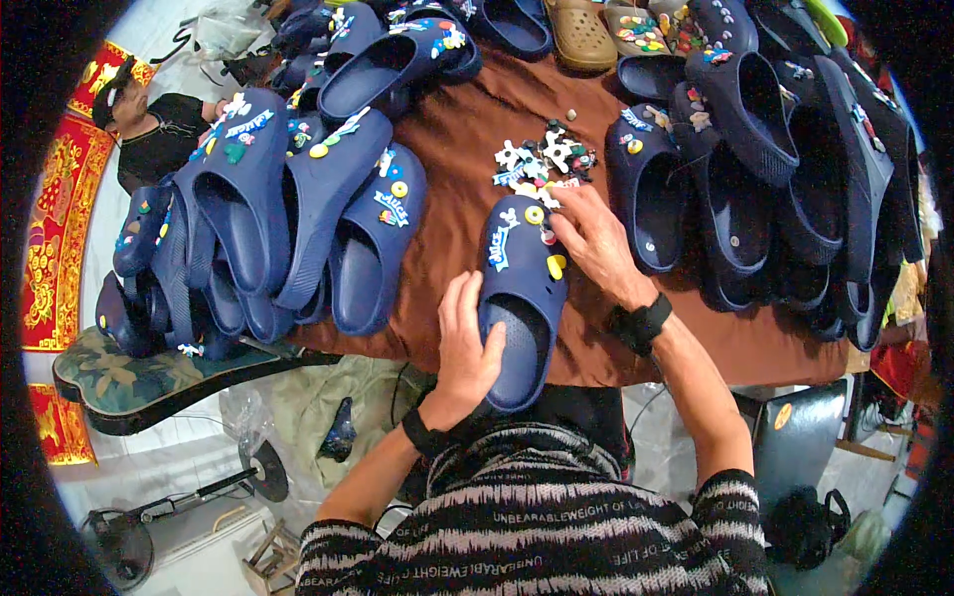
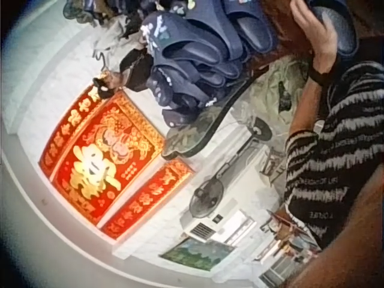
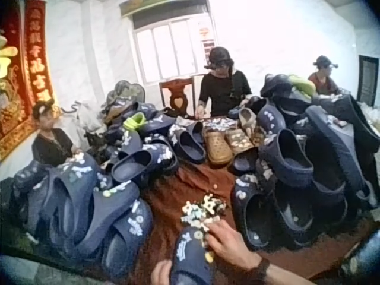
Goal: Attaching decorative charms to the holes of blue clog shoes.
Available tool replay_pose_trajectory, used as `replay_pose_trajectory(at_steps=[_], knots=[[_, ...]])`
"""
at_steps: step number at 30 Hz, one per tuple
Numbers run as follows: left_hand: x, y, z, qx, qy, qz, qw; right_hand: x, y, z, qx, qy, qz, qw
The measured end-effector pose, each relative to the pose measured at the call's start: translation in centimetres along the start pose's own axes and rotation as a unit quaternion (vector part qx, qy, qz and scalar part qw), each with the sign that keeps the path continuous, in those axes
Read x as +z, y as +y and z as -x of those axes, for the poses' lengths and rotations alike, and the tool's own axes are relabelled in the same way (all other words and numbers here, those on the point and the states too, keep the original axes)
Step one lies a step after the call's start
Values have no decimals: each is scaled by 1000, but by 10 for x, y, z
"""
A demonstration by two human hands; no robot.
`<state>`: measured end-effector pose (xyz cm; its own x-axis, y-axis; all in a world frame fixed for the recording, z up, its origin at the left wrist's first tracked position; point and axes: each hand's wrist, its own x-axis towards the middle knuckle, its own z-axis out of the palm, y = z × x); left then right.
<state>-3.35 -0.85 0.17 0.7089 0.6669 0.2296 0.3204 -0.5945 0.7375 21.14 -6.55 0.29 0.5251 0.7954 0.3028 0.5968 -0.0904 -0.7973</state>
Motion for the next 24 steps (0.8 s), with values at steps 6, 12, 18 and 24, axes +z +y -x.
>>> replay_pose_trajectory(at_steps=[6,12,18,24], knots=[[11,-3,-1,241,-39,-138,960,6,-8,-12,-93,-86,131,983],[19,-5,-3,229,-32,-188,955,11,-12,-17,-73,-87,100,988],[17,-4,-1,223,-23,-200,954,21,-13,-10,-103,-65,75,990],[16,-1,-3,227,-26,-185,956,10,12,-58,-59,37,131,989]])
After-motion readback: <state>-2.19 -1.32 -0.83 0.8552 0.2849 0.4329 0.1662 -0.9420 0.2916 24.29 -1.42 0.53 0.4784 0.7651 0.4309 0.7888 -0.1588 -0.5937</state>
